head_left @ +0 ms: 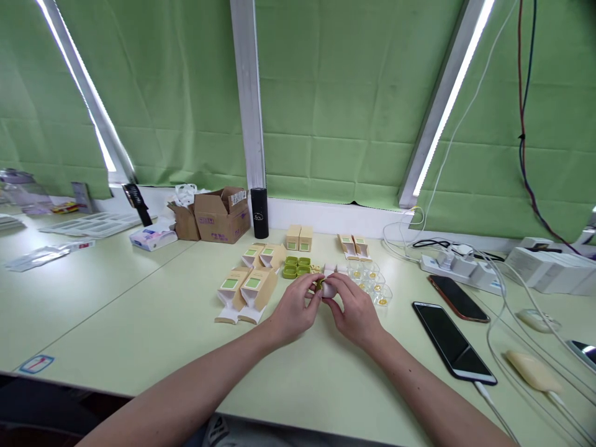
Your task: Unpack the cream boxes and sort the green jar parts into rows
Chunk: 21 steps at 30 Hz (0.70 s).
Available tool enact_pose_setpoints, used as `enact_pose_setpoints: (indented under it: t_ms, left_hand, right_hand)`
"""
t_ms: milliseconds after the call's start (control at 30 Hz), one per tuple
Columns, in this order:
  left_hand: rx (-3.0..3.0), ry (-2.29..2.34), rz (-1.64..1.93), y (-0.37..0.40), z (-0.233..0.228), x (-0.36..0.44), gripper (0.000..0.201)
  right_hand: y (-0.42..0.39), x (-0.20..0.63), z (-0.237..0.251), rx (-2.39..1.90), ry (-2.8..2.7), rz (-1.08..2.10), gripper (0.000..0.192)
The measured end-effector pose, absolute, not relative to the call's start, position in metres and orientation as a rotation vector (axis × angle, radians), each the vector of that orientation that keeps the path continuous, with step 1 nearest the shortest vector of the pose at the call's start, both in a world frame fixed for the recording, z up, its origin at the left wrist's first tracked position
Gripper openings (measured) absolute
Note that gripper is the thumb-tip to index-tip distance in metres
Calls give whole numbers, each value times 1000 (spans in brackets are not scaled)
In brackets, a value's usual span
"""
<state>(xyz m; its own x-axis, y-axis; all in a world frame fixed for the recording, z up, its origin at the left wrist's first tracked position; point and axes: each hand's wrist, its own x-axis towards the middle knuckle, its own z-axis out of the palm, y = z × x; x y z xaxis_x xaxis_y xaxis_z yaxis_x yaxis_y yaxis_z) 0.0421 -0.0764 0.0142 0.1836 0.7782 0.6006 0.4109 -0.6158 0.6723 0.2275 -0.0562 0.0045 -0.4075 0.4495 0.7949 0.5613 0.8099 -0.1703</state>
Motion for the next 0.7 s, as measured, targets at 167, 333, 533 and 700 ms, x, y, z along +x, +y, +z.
enact_pose_setpoints:
  t_ms: [167, 333, 533, 700]
  left_hand:
    - [2065, 1126, 1380, -76, 13, 42, 33]
    - [2084, 1133, 1395, -77, 16, 42, 32]
    - [2032, 1162, 1374, -75, 18, 44, 33]
    - [1919, 1162, 1313, -75, 24, 46, 34]
  right_hand:
    - [-59, 226, 8, -781, -2092, -219, 32]
    - [-59, 226, 7, -835, -2116, -372, 30]
    - [-60, 224, 9, -822, -2174, -368, 34]
    - [-61, 220, 10, -841, -2203, -348, 39]
